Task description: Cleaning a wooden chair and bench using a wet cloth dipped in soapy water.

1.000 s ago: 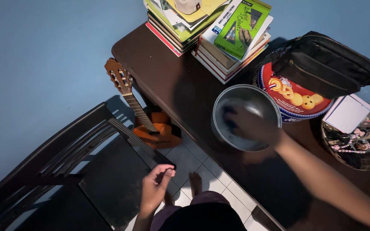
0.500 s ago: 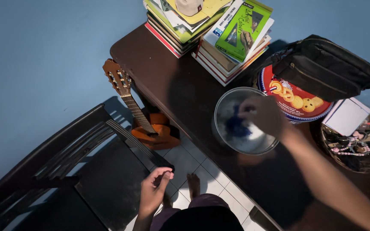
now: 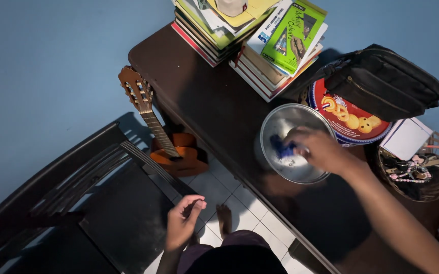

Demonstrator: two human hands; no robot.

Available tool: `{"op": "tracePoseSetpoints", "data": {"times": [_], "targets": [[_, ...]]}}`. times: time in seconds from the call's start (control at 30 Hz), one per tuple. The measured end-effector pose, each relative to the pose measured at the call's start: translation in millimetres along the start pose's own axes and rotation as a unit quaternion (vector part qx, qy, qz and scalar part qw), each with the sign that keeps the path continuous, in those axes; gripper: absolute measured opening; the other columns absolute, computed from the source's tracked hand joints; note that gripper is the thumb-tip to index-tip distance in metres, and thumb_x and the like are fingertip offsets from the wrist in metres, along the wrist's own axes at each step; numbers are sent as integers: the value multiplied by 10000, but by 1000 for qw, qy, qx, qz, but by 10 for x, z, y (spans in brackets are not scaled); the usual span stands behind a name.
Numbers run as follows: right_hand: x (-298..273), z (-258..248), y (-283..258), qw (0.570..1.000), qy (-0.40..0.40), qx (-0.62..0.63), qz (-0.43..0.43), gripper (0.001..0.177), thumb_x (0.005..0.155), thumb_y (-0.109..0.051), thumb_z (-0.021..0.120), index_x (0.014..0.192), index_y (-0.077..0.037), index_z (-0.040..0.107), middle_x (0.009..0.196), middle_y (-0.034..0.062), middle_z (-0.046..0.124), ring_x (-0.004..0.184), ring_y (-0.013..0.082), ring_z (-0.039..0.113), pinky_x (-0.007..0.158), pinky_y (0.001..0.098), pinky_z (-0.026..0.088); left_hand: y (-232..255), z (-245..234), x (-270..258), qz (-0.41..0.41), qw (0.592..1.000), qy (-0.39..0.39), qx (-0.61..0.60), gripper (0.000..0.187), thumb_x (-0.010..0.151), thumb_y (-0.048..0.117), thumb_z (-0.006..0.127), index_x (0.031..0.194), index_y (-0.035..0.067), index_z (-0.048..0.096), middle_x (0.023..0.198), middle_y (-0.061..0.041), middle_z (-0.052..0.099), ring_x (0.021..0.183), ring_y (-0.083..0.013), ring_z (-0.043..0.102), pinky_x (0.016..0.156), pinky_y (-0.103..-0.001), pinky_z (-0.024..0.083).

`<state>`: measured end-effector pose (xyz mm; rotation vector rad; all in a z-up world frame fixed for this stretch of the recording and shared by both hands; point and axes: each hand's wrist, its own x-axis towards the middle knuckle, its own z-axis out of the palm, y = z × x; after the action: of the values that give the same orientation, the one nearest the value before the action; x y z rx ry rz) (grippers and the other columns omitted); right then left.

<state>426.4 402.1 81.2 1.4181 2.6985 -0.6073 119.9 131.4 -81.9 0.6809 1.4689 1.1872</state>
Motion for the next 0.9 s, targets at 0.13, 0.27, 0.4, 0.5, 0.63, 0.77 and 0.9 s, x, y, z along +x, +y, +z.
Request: {"op": "tracePoseSetpoints", "data": {"times": [0.13, 0.27, 0.4, 0.5, 0.63, 0.77, 0.9], "targets": [[92, 279, -29, 994, -92, -24, -59, 686, 688, -125, 878, 1323, -201, 628, 1379, 209, 576, 1299, 403, 502, 1027, 472, 426, -82, -25, 52, 24, 999, -22, -16, 184, 950, 113, 665, 1080, 5, 737, 882, -65, 801, 817, -113, 751, 760, -261, 598], [200, 523, -65, 995, -93, -33, -22, 622, 661, -101, 885, 1217, -176, 619, 1218, 202, 618, 1159, 416, 589, 966, 463, 492, 89, 57, 77, 15, 997, -67, -32, 183, 970, 120, 653, 1070, -12, 730, 882, -79, 799, 835, -131, 756, 764, -270, 603], [199, 706, 223, 997, -66, 23, 39, 439, 718, -55, 813, 1093, -146, 604, 1057, 128, 682, 1025, 335, 675, 919, 433, 550, 385, 27, 114, -18, 992, -110, -54, 198, 981, 134, 642, 1085, -15, 720, 919, -87, 800, 882, -136, 766, 805, -274, 618], [216, 489, 138, 992, 10, 99, 71, 293, 821, -25, 731, 1058, -108, 580, 1014, 136, 679, 936, 289, 701, 865, 420, 569, 439, -1, 170, -42, 990, -127, -43, 215, 972, 144, 636, 1094, -11, 723, 947, -84, 798, 901, -139, 768, 832, -282, 633], [257, 219, -97, 856, 42, 422, 295, 235, 897, -30, 578, 1100, -144, 604, 993, 146, 666, 784, 269, 699, 662, 425, 591, 296, 23, 270, -44, 986, -146, -65, 223, 978, 133, 623, 1107, -24, 714, 944, -91, 781, 894, -145, 744, 825, -292, 610], [252, 180, -184, 732, 73, 572, 363, 176, 890, -85, 669, 1061, -123, 662, 974, 103, 665, 677, 149, 668, 527, 290, 574, 287, 53, 307, -33, 984, -161, -66, 211, 988, 115, 629, 1108, -35, 716, 918, -98, 768, 860, -148, 729, 789, -291, 596], [292, 401, -52, 754, 87, 521, 390, 243, 845, -111, 822, 938, -109, 598, 853, 72, 661, 593, 118, 627, 446, 263, 501, 448, 34, 302, -25, 986, -162, -43, 215, 983, 117, 629, 1115, -24, 723, 915, -90, 777, 840, -147, 734, 751, -288, 597]]}}
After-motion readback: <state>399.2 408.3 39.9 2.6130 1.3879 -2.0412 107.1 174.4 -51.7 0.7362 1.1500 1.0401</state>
